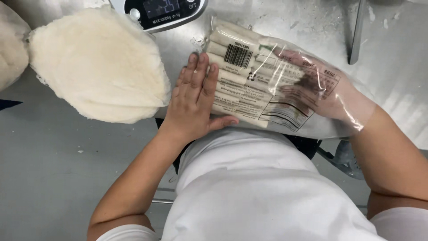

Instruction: The person picks up prepared food rolls and places them into a plastic bag, puts the bag on a digital scale to check the weight, and adds more rolls from a tray to reach the desired total.

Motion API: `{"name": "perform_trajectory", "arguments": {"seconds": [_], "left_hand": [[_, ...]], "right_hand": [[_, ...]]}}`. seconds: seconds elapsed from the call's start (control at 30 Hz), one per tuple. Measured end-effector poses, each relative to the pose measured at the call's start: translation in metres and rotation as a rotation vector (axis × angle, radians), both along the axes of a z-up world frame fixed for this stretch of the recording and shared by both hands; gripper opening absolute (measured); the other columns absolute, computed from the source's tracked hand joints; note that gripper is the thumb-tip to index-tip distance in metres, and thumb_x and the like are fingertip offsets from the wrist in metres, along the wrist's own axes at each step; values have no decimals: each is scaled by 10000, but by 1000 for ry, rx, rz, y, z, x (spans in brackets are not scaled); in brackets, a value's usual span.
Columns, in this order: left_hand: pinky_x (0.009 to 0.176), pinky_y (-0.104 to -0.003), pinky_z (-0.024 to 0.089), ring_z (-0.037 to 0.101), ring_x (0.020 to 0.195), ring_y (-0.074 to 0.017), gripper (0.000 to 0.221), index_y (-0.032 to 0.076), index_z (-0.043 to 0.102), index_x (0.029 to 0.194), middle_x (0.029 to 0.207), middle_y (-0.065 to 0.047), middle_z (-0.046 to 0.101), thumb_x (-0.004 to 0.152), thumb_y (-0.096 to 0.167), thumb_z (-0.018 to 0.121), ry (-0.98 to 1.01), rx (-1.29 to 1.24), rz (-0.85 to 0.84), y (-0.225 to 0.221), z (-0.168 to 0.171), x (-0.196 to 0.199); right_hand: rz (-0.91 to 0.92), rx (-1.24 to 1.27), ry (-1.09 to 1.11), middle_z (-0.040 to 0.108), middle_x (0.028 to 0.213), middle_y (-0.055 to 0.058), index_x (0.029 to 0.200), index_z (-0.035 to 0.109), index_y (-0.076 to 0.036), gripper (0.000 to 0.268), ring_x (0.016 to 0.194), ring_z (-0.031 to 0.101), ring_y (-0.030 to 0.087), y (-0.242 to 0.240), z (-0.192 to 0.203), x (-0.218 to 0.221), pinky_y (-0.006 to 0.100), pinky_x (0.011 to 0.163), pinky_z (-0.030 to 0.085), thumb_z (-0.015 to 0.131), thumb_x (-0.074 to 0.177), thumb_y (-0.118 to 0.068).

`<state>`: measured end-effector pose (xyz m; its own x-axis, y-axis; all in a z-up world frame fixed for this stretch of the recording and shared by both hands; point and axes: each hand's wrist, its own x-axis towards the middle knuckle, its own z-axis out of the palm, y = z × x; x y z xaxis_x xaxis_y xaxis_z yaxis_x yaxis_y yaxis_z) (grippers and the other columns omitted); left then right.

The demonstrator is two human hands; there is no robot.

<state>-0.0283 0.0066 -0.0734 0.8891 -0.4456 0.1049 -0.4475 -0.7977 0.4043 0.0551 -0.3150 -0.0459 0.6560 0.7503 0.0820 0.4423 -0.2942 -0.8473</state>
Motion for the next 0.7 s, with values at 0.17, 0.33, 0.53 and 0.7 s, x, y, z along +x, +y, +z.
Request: {"name": "perform_trajectory", "arguments": {"seconds": [0.17, 0.33, 0.53, 0.7], "left_hand": [[1369, -554, 316, 191, 1635, -395, 1242, 38, 118, 1657, 1716, -208, 94, 947, 926, 617, 29, -39, -6, 0, 4, 2], [1352, -546, 321, 202, 1624, -377, 1199, 48, 151, 1648, 1710, -190, 140, 951, 918, 595, 32, 6, 23, -4, 11, -1], [1368, -585, 242, 84, 1642, -384, 1242, 61, 52, 1663, 1731, -182, 35, 930, 879, 630, 108, -63, 56, -10, 10, -29], [1346, -545, 270, 117, 1632, -372, 1206, 33, 81, 1655, 1723, -192, 53, 946, 891, 545, 81, 46, 132, -11, 14, -45]], "right_hand": [[-753, 197, 1576, 596, 1498, 181, 1490, 483, -195, 484, 1335, 612, 431, 45, 39, 18, 542, 964, 511, 386, 1021, -259], [-597, 80, 1242, 553, 1487, 146, 1543, 404, -62, 704, 1318, 591, 300, 52, 69, 13, 382, 1143, 494, 517, 854, 35], [-216, 212, 1026, 620, 1390, 152, 1387, 496, -67, 543, 1302, 625, 323, 38, 21, -6, 428, 1092, 569, 682, 904, -231], [-554, 138, 1326, 585, 1440, 170, 1575, 384, -145, 717, 1137, 659, 323, 20, 31, -18, 421, 956, 561, 555, 887, -251]]}}
